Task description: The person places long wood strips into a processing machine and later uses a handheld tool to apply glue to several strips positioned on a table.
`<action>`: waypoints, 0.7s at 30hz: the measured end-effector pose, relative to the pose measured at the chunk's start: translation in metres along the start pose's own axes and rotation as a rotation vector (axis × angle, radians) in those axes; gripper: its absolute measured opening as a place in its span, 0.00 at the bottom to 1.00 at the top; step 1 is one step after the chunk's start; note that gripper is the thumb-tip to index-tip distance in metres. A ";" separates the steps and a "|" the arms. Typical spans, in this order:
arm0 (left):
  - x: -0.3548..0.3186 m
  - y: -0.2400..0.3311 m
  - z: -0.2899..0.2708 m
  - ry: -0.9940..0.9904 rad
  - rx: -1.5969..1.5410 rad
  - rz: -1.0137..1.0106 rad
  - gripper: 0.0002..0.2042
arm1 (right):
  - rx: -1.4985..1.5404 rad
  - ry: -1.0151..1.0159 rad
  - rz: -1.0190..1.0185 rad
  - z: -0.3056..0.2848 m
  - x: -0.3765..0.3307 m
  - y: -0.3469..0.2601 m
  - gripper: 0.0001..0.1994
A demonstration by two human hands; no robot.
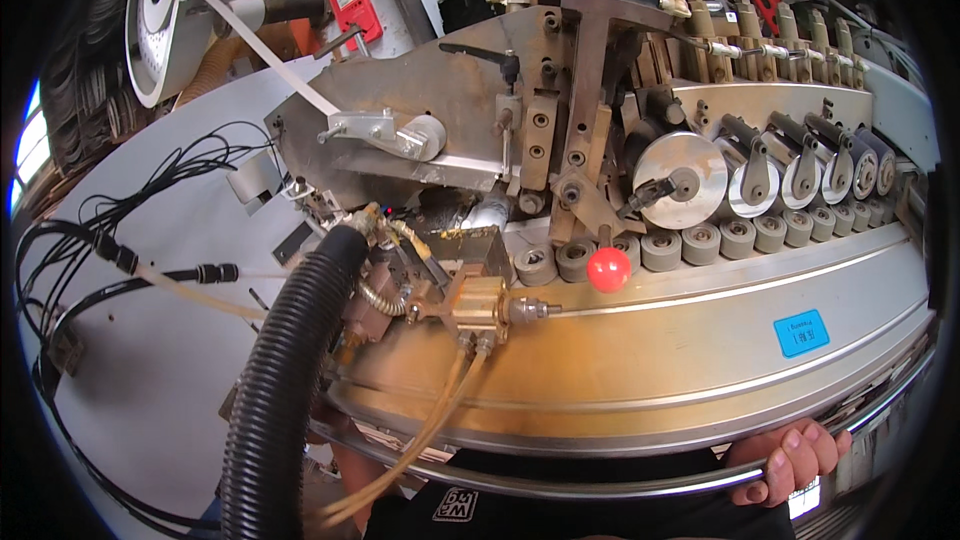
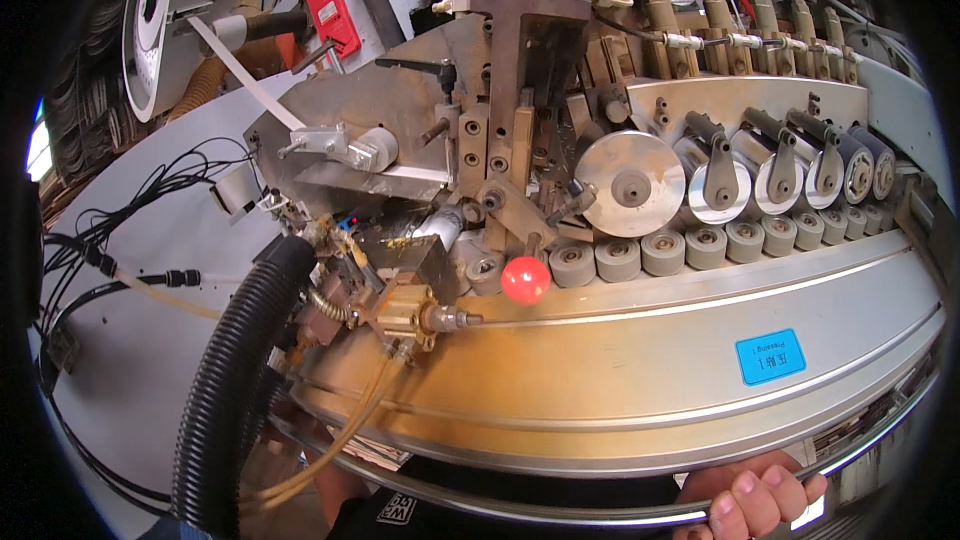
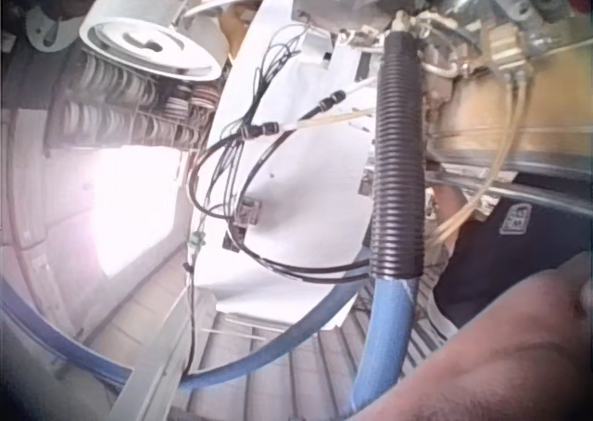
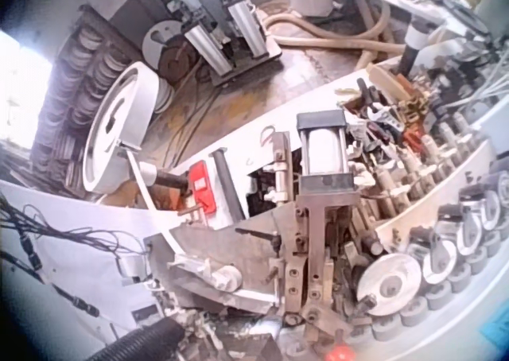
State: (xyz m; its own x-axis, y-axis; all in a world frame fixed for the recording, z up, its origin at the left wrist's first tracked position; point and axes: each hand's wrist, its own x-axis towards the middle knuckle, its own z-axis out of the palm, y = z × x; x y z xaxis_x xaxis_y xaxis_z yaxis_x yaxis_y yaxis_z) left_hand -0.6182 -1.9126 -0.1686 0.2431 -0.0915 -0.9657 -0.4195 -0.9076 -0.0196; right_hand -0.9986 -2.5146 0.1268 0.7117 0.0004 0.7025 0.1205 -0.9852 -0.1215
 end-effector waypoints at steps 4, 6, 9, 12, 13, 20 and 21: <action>-0.003 -0.005 0.004 -0.022 -0.030 0.004 0.28 | -0.029 0.024 0.031 -0.002 -0.005 -0.005 0.23; -0.003 -0.004 0.011 -0.015 -0.060 0.006 0.28 | -0.031 -0.001 0.010 -0.010 -0.005 0.000 0.23; -0.007 -0.001 0.023 -0.003 -0.100 0.004 0.27 | 0.012 -0.062 -0.011 -0.023 -0.006 0.005 0.23; -0.003 0.006 0.030 0.003 -0.127 0.013 0.27 | 0.063 -0.234 0.025 -0.045 0.010 0.005 0.22; -0.003 0.008 0.031 0.006 -0.132 0.018 0.27 | 0.067 -0.238 0.052 -0.041 0.012 0.004 0.21; -0.001 0.013 0.031 0.004 -0.151 0.033 0.26 | 0.014 0.020 -0.029 -0.007 0.005 0.004 0.22; -0.003 0.013 0.032 0.006 -0.154 0.031 0.26 | -0.008 0.028 -0.043 -0.010 0.000 0.005 0.22</action>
State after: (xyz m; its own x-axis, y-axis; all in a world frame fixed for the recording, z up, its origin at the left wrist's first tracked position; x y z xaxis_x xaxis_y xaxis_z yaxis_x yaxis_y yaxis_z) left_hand -0.6518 -1.9108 -0.1746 0.2379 -0.1225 -0.9635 -0.2876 -0.9564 0.0506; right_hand -1.0049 -2.5211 0.1326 0.6860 0.0381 0.7266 0.1449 -0.9858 -0.0851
